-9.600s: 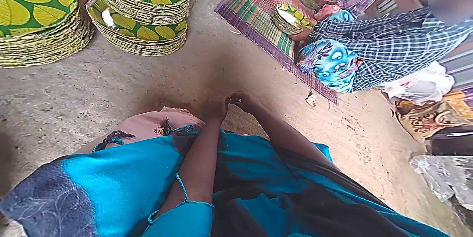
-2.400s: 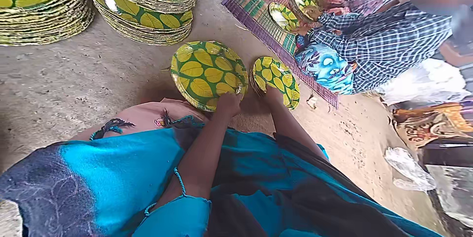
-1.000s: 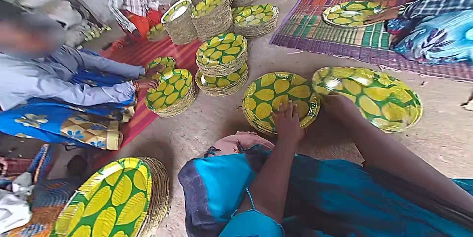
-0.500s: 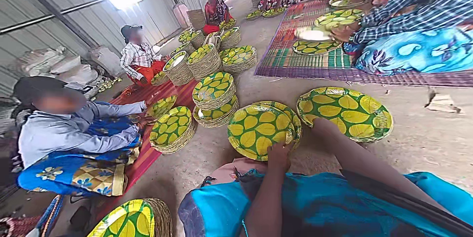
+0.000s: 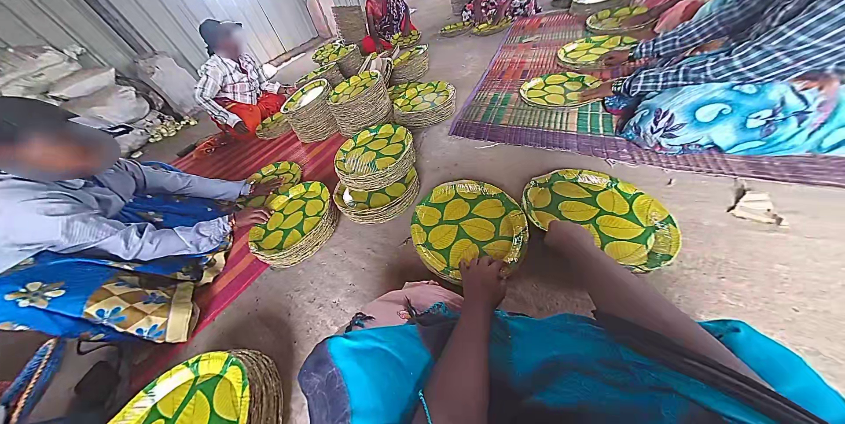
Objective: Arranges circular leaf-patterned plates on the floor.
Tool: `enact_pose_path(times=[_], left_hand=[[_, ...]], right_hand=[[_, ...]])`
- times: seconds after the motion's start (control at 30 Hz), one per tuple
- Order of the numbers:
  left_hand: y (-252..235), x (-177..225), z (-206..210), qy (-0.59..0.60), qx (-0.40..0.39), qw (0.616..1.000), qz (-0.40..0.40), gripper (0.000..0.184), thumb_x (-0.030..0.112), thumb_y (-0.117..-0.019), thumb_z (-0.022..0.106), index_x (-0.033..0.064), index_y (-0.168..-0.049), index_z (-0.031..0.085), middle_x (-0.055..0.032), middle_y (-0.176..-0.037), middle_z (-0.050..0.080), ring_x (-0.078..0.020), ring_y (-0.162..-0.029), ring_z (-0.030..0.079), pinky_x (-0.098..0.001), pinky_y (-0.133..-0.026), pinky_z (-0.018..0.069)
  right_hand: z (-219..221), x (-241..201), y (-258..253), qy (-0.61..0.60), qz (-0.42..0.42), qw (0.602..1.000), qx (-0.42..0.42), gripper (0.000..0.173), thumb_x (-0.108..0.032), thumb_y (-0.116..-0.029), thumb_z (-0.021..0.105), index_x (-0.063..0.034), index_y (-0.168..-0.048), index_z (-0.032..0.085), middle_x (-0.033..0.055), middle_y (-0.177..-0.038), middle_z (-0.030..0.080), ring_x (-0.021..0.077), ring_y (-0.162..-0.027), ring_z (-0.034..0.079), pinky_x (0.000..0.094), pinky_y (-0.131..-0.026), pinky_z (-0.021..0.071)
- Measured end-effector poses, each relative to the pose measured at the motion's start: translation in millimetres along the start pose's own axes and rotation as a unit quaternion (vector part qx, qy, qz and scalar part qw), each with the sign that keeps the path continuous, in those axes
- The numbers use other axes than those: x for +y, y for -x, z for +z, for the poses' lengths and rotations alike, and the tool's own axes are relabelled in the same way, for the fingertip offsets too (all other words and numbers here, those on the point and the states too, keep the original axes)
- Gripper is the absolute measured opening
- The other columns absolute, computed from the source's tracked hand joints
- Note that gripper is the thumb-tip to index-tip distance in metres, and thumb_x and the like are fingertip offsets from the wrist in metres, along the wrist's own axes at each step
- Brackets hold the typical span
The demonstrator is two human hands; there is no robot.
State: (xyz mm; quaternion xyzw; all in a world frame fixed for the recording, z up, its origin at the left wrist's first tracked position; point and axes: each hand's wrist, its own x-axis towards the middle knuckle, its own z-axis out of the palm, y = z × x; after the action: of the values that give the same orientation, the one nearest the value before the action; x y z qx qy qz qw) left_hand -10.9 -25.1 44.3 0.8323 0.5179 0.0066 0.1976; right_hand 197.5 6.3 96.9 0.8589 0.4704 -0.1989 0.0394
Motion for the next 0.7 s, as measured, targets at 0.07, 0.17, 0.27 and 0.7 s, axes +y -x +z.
enact_pose_path(times=[0.07, 0.17, 0.27, 0.7], left_hand=[[1.0, 3.4, -2.8, 0.006, 0.025, 1.0, -0.018, 0.051, 0.039, -0.0972, 0.066, 0.031, -0.147, 0.057, -0.003, -0.16, 0.045, -0.0283, -0.15, 0.038, -0.0674, -0.12, 0.0216], [3.7, 5.3, -1.4, 0.009, 0.126, 0.991, -0.031, 0.081, 0.046, -0.0891, 0.075, 0.0295, -0.16, 0.04, -0.0099, -0.171, 0.025, -0.0358, -0.158, 0.02, -0.0737, -0.12, 0.0109], [5.1, 4.2, 3.3, 0.0, 0.234, 0.972, -0.016, 0.101, 0.046, -0.0771, 0.084, 0.0234, -0.162, 0.035, -0.0149, -0.17, 0.026, -0.0411, -0.158, 0.018, -0.0754, -0.119, 0.0077], [-1.9, 5.6, -9.4, 0.008, -0.045, 0.998, -0.041, 0.06, 0.026, -0.0991, 0.066, 0.0353, -0.155, 0.047, 0.0011, -0.17, 0.028, -0.0389, -0.159, 0.014, -0.0815, -0.115, 0.0088]], right_hand=[[-7.3, -3.5, 6.3, -0.021, -0.02, 0.998, 0.051, 0.023, -0.019, -0.0954, 0.064, -0.0023, -0.11, 0.071, 0.0251, -0.121, 0.068, 0.045, -0.112, 0.067, 0.065, -0.083, 0.0546], [-13.5, -1.4, 9.7, -0.055, -0.175, 0.978, 0.101, 0.035, -0.004, -0.1011, 0.052, -0.0032, -0.133, 0.064, 0.0253, -0.139, 0.059, 0.0459, -0.123, 0.061, 0.0632, -0.097, 0.0511], [-9.2, 7.3, -0.8, -0.034, -0.386, 0.921, 0.046, 0.044, 0.003, -0.1004, 0.047, -0.0141, -0.133, 0.071, 0.009, -0.145, 0.062, 0.0343, -0.14, 0.052, 0.0594, -0.117, 0.0354], [35.8, 6.4, 51.7, 0.032, -0.073, 0.987, 0.141, 0.038, -0.006, -0.1004, 0.056, 0.0005, -0.138, 0.06, 0.0294, -0.117, 0.071, 0.0488, -0.109, 0.069, 0.0655, -0.089, 0.0543]])
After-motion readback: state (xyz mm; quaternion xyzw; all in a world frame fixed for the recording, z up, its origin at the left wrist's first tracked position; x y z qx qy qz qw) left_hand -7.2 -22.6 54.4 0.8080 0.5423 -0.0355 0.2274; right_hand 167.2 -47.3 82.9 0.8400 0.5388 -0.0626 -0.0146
